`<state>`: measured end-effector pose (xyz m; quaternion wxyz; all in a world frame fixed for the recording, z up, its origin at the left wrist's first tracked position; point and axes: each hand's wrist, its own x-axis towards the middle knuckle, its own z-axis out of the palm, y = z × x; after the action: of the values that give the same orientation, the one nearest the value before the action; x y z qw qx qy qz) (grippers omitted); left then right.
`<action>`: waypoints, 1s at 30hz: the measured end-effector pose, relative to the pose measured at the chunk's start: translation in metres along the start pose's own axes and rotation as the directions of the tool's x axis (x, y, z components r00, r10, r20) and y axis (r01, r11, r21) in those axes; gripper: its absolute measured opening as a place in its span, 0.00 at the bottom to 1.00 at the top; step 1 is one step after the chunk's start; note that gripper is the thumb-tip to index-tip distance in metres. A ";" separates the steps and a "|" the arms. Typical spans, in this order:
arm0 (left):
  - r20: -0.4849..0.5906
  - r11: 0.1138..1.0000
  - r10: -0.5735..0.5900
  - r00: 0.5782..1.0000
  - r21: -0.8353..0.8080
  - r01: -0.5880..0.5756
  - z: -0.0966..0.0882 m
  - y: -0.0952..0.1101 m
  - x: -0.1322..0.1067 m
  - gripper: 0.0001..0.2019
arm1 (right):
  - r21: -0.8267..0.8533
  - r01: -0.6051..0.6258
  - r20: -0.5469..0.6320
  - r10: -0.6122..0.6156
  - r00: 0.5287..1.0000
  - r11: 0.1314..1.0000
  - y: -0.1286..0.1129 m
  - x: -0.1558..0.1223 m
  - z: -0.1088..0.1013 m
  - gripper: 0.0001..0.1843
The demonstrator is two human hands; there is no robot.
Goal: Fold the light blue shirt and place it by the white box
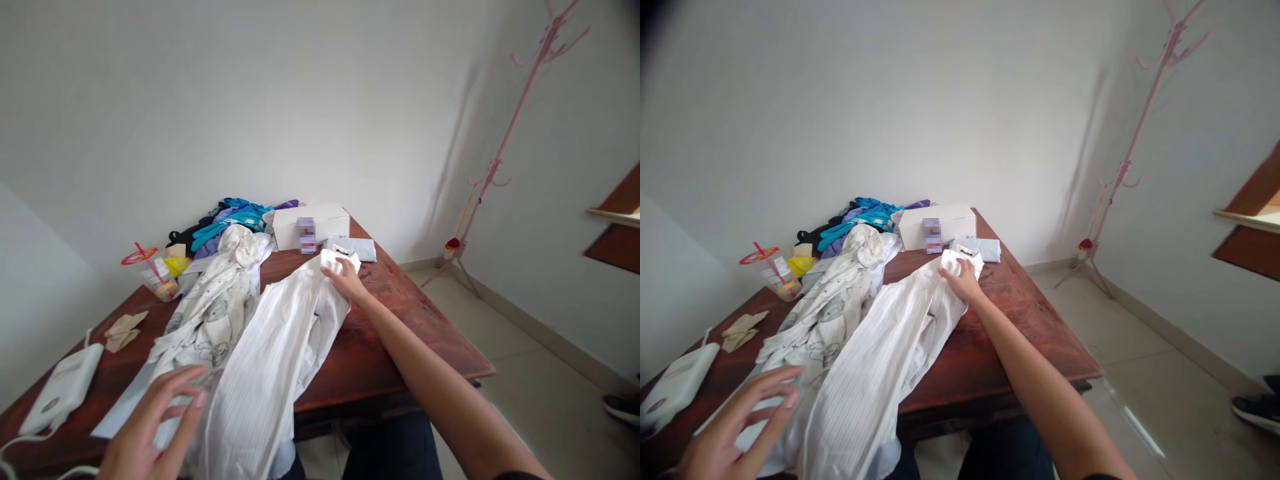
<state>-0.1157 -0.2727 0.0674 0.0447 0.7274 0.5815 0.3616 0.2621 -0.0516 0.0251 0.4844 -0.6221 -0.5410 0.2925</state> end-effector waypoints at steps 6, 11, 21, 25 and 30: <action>0.284 0.988 -0.003 0.959 0.148 -0.041 0.048 0.039 0.044 0.33 | -0.073 0.155 0.081 -0.149 0.986 0.985 -0.005 -0.008 0.000 0.45; 0.304 0.988 -0.144 0.942 0.105 0.117 0.080 0.039 0.081 0.36 | -0.171 0.368 0.255 -0.320 0.913 0.914 -0.003 -0.012 0.006 0.40; 0.191 0.830 -0.105 0.976 -0.524 0.192 0.070 0.092 0.104 0.21 | -0.285 0.200 0.150 -0.163 0.975 0.937 0.016 0.005 -0.004 0.24; 0.358 0.754 -0.103 0.928 -0.580 0.307 0.056 0.104 0.093 0.26 | -0.253 0.086 0.051 -0.076 0.996 0.964 0.019 0.008 -0.005 0.35; 0.512 0.852 -0.138 0.848 -0.376 0.365 0.062 0.072 0.069 0.27 | -0.149 0.016 -0.049 -0.024 0.999 0.989 0.017 0.009 -0.008 0.49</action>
<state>-0.0169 -0.2127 0.0898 0.4024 0.6755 0.5437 0.2935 0.2777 -0.0448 0.0136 0.4534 -0.6582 -0.5550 0.2308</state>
